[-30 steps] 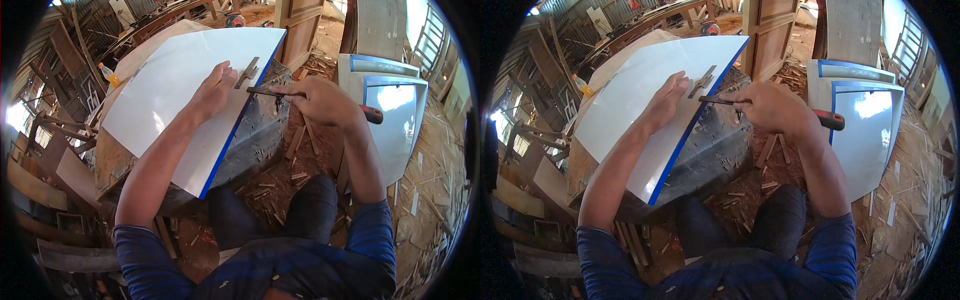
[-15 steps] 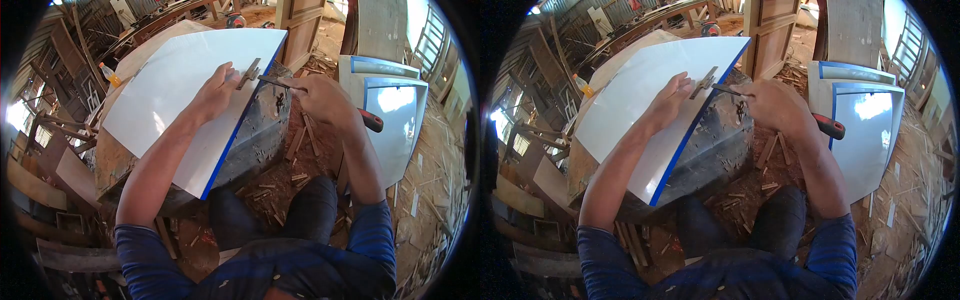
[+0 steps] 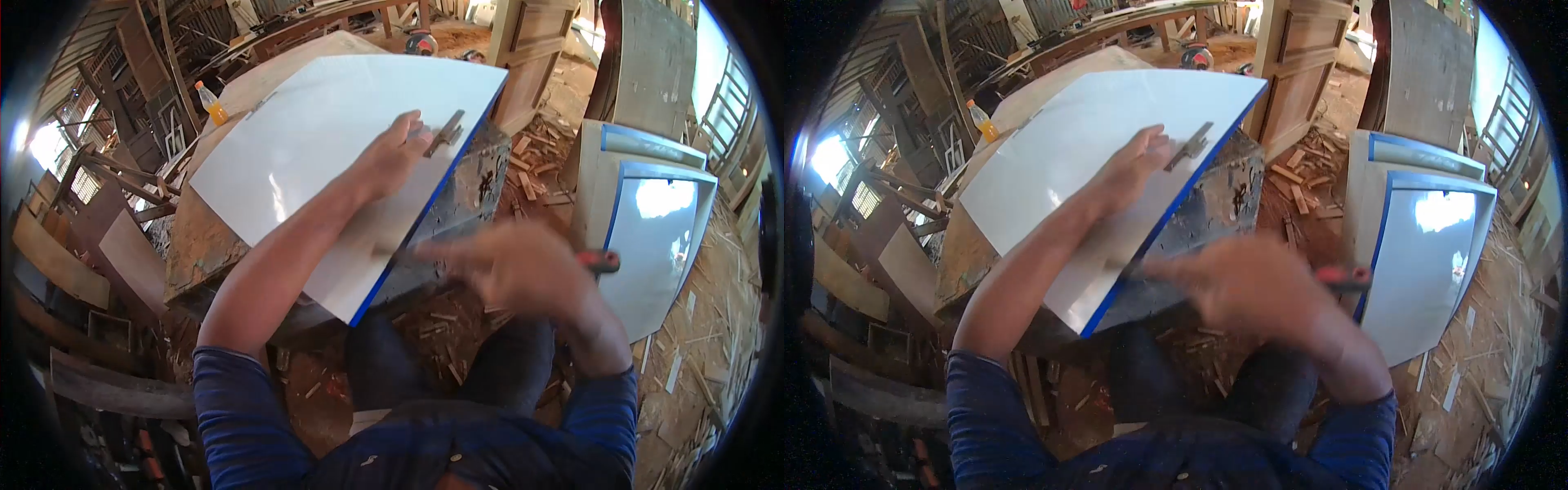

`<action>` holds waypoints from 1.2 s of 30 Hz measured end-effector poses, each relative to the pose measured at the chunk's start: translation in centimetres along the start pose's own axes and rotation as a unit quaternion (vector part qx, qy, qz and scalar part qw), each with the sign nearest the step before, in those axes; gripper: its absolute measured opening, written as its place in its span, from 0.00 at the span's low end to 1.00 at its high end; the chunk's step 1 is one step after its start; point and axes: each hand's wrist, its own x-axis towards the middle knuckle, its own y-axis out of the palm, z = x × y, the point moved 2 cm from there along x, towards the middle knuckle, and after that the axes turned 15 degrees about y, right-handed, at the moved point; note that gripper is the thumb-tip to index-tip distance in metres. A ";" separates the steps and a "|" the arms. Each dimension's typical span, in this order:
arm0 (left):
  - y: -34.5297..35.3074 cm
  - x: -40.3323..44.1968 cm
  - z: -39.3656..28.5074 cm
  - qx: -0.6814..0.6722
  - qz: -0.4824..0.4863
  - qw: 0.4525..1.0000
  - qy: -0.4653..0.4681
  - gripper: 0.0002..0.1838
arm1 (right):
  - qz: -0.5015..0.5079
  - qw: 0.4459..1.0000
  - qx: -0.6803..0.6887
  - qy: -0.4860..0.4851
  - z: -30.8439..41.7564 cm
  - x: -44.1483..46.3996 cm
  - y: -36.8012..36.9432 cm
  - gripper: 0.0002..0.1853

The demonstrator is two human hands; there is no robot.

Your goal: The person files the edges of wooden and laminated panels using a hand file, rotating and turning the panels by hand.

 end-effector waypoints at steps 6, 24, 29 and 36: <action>0.0 0.1 0.6 -0.029 -0.009 0.999 0.016 0.38 | 0.054 0.995 -0.038 -0.074 1.7 -0.3 0.7 0.28; -0.4 -0.1 0.4 -0.083 -0.007 0.997 0.005 0.38 | 0.084 0.993 -0.071 -0.052 2.8 0.4 1.0 0.31; -0.7 -0.5 -1.1 -0.081 -0.015 0.996 -0.018 0.37 | -0.035 0.998 0.005 0.051 -3.1 4.1 0.8 0.29; -0.4 -0.5 -0.9 -0.124 -0.015 0.992 -0.019 0.37 | -0.030 0.994 0.105 -0.013 -6.4 4.6 -0.2 0.22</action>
